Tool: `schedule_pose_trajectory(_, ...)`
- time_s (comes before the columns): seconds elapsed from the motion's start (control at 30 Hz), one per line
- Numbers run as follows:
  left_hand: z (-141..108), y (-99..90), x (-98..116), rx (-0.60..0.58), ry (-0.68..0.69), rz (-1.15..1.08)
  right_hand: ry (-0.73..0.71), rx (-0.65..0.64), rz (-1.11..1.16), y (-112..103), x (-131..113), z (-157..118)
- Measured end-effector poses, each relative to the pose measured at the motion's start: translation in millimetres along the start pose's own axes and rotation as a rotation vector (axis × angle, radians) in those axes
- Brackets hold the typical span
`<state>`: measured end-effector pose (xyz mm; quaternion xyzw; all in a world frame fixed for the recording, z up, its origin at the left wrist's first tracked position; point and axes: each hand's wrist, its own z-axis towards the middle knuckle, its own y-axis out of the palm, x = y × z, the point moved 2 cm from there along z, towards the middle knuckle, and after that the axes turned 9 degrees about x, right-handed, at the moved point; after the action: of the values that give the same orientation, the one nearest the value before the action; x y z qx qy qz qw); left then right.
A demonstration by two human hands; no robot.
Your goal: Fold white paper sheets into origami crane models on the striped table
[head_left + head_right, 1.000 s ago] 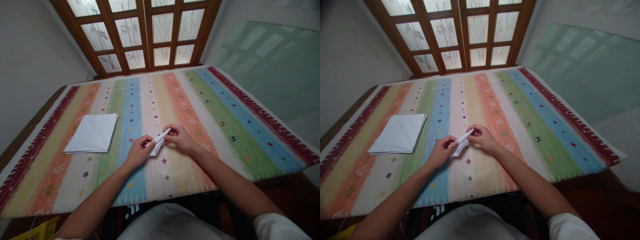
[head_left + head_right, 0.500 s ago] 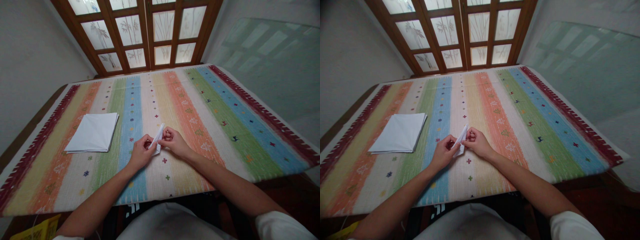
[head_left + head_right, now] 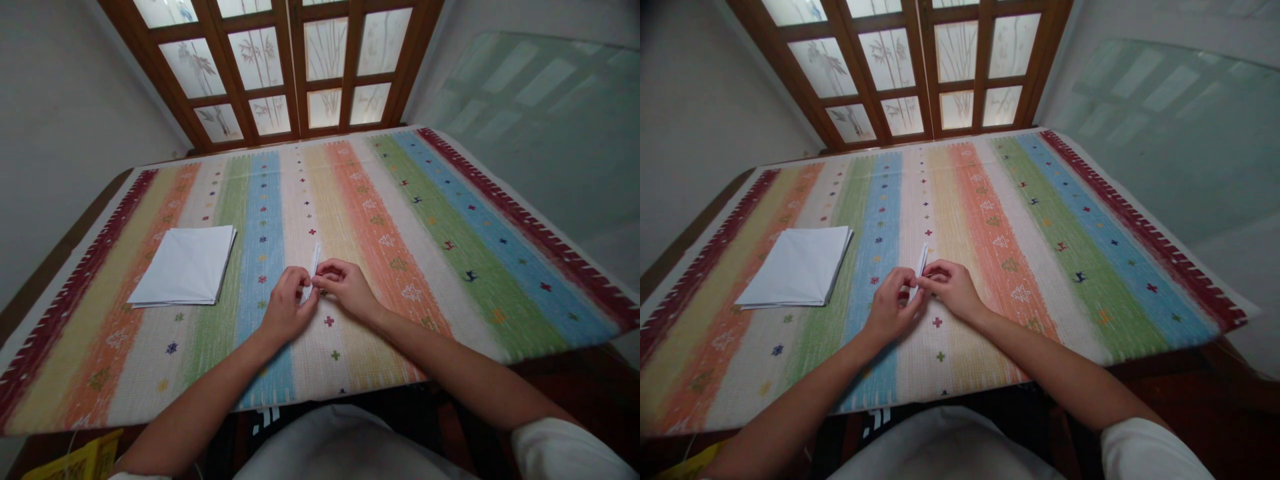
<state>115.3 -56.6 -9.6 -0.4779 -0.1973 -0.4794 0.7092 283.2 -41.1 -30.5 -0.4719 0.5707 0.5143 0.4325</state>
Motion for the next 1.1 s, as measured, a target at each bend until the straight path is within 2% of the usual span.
schedule_pose_trajectory(0.1, 0, -0.4, 1, -0.016, -0.026, -0.045, 0.038, 0.017, 0.041, -2, 3, 3)
schedule_pose_trajectory(0.4, 3, -6.3, -5, -0.049, -0.246, -0.162, 0.164, 0.014, 0.198, -3, 3, 2)
schedule_pose_trajectory(0.6, 4, -4.7, -12, -0.029, -0.362, -0.258, 0.151, 0.001, 0.208, -4, 5, 2)
schedule_pose_trajectory(0.8, 7, -6.4, -11, -0.033, -0.263, -0.257, 0.078, 0.006, 0.174, -3, 3, 2)
schedule_pose_trajectory(0.93, 5, -5.7, -10, -0.058, -0.286, -0.256, 0.031, -0.016, 0.132, -2, 0, 1)
schedule_pose_trajectory(1.1, 5, -6.0, -9, -0.058, -0.269, -0.256, 0.044, -0.022, 0.1, -3, -1, 0)
